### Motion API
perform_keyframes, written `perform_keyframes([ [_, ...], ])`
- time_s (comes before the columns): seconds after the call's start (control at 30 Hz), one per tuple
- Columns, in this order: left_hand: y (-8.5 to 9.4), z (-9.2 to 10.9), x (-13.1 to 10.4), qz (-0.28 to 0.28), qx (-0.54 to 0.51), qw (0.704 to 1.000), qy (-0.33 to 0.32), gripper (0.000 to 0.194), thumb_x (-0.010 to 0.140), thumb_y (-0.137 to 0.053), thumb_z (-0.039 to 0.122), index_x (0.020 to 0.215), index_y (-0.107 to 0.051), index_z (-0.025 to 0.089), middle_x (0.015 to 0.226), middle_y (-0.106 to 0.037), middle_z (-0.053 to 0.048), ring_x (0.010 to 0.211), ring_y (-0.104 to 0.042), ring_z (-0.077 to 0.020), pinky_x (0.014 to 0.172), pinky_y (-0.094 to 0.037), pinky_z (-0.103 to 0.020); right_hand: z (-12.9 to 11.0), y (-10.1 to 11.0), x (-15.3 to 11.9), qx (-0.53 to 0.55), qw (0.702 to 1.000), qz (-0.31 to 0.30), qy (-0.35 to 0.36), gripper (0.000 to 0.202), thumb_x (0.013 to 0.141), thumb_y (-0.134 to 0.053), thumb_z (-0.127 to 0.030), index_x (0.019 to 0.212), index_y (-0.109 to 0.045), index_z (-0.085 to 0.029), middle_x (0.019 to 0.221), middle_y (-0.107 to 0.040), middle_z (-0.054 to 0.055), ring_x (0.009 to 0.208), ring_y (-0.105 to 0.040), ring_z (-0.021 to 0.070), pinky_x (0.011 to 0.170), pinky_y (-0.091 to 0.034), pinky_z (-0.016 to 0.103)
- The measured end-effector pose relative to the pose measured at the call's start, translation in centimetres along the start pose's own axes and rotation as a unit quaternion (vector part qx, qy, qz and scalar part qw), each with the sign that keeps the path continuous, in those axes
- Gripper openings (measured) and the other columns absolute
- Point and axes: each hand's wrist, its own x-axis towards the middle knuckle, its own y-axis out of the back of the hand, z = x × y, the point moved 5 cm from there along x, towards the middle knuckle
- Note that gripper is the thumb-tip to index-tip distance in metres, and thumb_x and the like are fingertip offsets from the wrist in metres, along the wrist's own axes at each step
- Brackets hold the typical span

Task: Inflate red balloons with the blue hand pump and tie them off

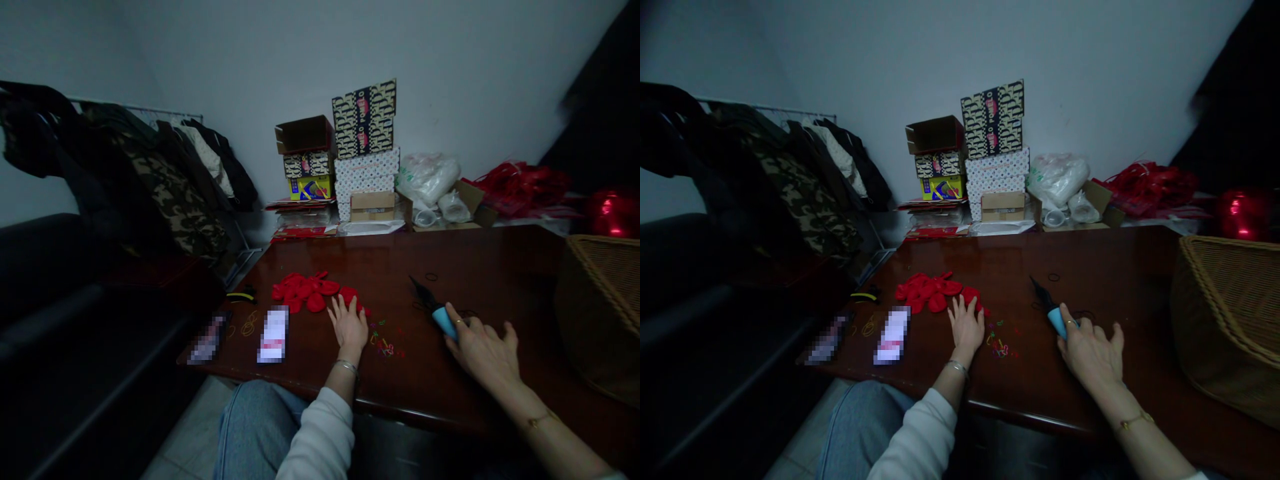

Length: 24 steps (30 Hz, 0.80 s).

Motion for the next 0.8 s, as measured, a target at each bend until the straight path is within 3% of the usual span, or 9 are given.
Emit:
perform_keyframes([
  [0.2, 0.0, -0.3, 0.1, 0.041, -0.026, 0.999, 0.016, 0.038, 0.09, -0.039, 0.035, 0.12, -0.052, 0.016, 0.148, -0.032, -0.014, 0.141, -0.014, -0.0255, 0.112, -0.016, -0.05, -1.1, 0.7, -0.2, 0.0, 1.0, -0.003, 0.022, 0.055, 0.086, -0.038, -0.033, 0.139, -0.034, -0.021, 0.099, -0.061, 0.009, 0.087, -0.059, 0.025, 0.1, -0.018, 0.058],
  [0.37, -0.2, -0.4, 0.1, 0.066, -0.032, 0.997, 0.026, 0.032, 0.089, -0.04, 0.039, 0.103, -0.055, 0.014, 0.144, -0.038, -0.017, 0.141, -0.016, -0.026, 0.112, -0.017, -0.048, -1.5, 0.5, -0.2, 0.005, 1.0, -0.007, 0.029, 0.057, 0.085, -0.04, -0.032, 0.14, -0.033, -0.023, 0.097, -0.061, 0.008, 0.087, -0.059, 0.0245, 0.101, -0.017, 0.058],
  [0.8, -0.2, -0.4, 0.4, 0.043, 0.02, 0.995, 0.089, 0.062, 0.083, -0.034, 0.063, 0.107, -0.056, 0.01, 0.144, -0.035, -0.024, 0.14, -0.013, -0.0325, 0.112, -0.009, -0.051, -1.9, 1.1, -0.5, 0.02, 0.999, 0.007, 0.038, 0.057, 0.085, -0.041, -0.032, 0.141, -0.032, -0.023, 0.098, -0.062, 0.007, 0.086, -0.059, 0.024, 0.102, -0.016, 0.058],
])
